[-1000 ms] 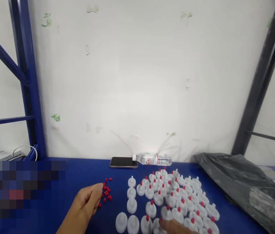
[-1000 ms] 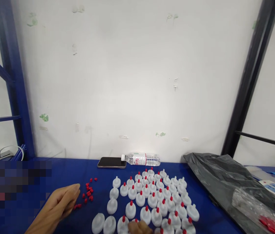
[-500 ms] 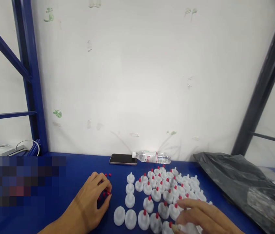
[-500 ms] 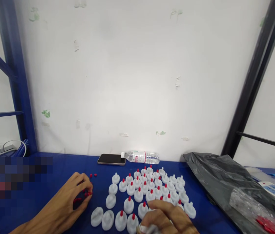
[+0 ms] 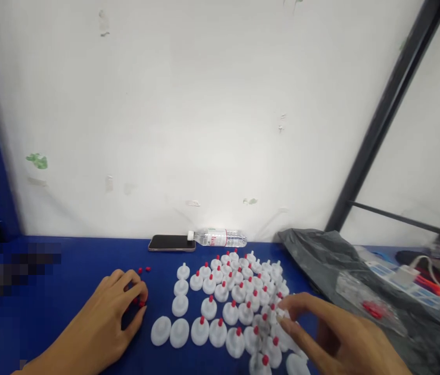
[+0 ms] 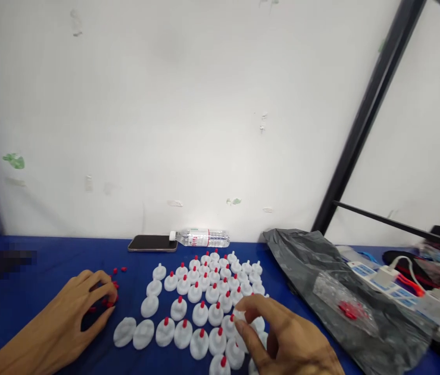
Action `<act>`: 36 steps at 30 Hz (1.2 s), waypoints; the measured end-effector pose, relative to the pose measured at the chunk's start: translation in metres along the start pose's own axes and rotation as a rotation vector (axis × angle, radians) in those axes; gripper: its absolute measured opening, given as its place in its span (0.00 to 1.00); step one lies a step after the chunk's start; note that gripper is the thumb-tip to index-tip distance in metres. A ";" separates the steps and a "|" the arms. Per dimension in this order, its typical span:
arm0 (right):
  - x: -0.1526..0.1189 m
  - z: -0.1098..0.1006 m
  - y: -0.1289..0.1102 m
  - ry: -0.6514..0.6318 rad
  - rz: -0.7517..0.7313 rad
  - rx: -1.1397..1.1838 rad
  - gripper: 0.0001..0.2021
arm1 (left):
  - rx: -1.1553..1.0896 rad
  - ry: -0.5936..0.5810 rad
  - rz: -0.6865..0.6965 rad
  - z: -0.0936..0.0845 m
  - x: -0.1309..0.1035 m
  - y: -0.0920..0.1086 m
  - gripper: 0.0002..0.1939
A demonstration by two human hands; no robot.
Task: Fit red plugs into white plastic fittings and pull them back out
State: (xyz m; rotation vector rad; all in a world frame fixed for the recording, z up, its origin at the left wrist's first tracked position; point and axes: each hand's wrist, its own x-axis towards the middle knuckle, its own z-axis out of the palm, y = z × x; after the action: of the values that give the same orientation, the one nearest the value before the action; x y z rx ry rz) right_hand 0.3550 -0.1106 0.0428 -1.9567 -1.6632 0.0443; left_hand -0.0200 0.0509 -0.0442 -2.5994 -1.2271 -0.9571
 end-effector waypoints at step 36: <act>0.001 0.005 -0.001 -0.263 -0.013 0.118 0.13 | -0.098 -0.065 -0.020 -0.006 0.000 -0.013 0.08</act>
State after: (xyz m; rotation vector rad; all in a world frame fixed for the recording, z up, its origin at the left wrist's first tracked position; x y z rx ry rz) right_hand 0.3526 -0.1075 0.0396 -1.9151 -1.7926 0.4015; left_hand -0.0328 0.0575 -0.0412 -2.7183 -1.2543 -0.9674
